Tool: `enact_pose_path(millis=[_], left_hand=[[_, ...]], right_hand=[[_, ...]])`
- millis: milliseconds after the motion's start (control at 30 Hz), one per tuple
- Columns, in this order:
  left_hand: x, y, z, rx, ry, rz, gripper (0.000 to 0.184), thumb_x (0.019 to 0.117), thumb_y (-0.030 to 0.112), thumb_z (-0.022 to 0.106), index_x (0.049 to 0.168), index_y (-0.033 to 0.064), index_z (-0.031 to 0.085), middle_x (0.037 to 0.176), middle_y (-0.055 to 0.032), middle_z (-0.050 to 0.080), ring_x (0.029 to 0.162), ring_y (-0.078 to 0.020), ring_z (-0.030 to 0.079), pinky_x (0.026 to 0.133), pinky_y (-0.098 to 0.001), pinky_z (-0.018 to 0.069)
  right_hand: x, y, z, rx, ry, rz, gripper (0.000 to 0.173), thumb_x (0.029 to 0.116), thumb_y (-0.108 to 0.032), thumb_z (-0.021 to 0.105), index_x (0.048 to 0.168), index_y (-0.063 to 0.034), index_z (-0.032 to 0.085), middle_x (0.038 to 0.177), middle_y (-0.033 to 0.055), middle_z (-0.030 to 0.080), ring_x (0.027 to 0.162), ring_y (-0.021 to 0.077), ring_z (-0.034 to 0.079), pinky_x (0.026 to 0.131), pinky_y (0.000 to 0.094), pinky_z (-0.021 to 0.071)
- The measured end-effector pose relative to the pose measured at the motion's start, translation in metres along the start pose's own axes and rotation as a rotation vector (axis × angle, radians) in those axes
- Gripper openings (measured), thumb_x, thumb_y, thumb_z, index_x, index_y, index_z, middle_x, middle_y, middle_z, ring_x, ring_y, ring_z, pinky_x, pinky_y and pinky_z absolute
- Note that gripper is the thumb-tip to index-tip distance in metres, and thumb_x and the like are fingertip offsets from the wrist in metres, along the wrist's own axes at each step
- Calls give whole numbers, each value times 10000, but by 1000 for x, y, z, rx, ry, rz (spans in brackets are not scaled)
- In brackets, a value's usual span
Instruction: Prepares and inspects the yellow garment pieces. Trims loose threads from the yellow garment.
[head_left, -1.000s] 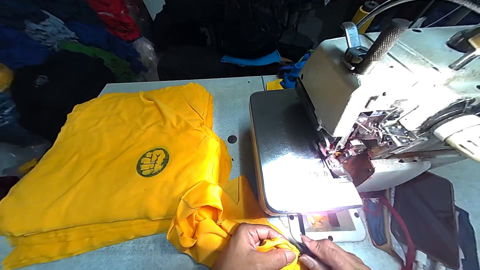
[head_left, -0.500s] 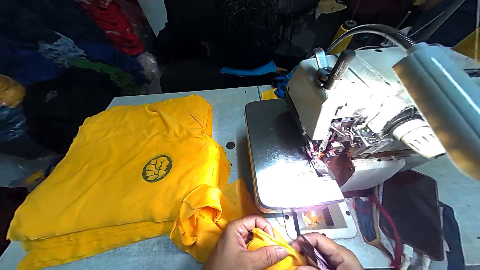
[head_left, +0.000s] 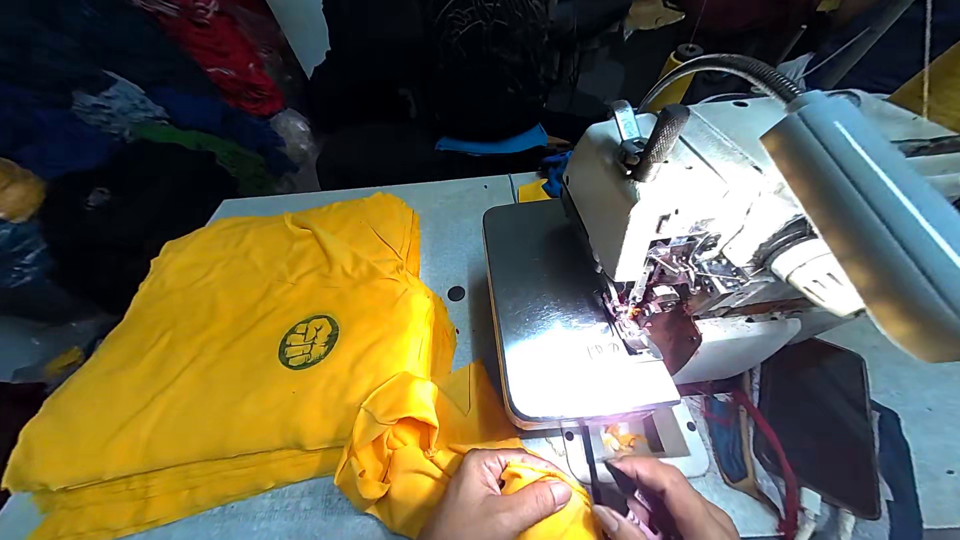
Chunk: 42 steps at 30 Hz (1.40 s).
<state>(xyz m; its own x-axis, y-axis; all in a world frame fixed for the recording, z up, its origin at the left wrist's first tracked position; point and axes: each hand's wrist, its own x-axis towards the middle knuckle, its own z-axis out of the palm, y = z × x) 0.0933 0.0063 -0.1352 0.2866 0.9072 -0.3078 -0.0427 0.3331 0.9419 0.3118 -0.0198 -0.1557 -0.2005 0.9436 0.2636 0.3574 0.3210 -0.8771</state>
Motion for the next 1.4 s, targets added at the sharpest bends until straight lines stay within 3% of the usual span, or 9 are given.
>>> enact_pose_path(millis=[167,600,667,867,1000,1133,1233,1300,1400], left_hand=[[1,-1,-2,4,-34,6,90,888,44,717,938,66,788,843,17,758,780,-28,703,732,-225,589],[3,0,-3,44,-74,32,78,876,50,720,915,64,786,876,40,748,809,6,685,743,-195,574],[2,8,-1,51,-61,-16,76,867,44,722,894,84,780,855,66,742,800,22,680,733,-187,568],[4,-8,-6,55,-103,71,51,871,87,744,892,57,780,835,34,734,766,8,672,705,-191,564],[3,-7,-3,-4,-38,90,84,867,37,760,948,53,776,861,23,760,785,-16,702,739,-214,591],[1,-2,0,-40,-52,77,80,849,19,770,914,65,779,830,39,756,755,-5,695,714,-201,584],[3,-4,-2,-54,-79,100,77,857,31,760,923,65,782,853,34,760,784,-10,700,737,-206,587],[3,-6,-3,-79,-59,100,69,852,30,762,910,65,778,834,25,759,763,-22,704,725,-215,592],[1,-5,-2,-70,-14,56,50,860,35,758,904,51,776,817,4,759,743,-40,709,714,-230,596]], right_hand=[[-3,4,-2,-143,-18,-96,309,940,-175,744,1181,16,713,826,142,637,684,129,583,608,207,495],[2,9,1,-112,-46,-134,294,947,-188,743,1168,3,716,841,129,644,727,113,600,656,183,503],[3,9,1,-114,-58,-147,292,955,-195,734,1171,1,711,854,131,647,741,117,609,674,183,512],[1,13,5,-101,-80,-211,220,1009,-135,644,1124,42,705,897,164,707,835,147,682,773,202,546],[1,10,4,-8,-11,-108,227,978,-116,681,1123,58,692,905,149,708,802,86,657,739,170,539],[9,-9,-6,185,-79,129,449,893,-230,796,1195,70,656,840,26,651,665,-48,484,610,130,415],[15,-19,-7,316,-203,344,107,920,-91,720,977,-6,689,696,-80,593,574,-72,468,534,134,388],[13,-19,-8,368,-235,385,37,937,-68,680,910,-47,666,654,-125,552,543,-85,446,507,129,361],[7,-14,-6,238,-191,315,189,927,-140,738,995,17,658,700,-28,565,586,-20,465,546,171,388]])
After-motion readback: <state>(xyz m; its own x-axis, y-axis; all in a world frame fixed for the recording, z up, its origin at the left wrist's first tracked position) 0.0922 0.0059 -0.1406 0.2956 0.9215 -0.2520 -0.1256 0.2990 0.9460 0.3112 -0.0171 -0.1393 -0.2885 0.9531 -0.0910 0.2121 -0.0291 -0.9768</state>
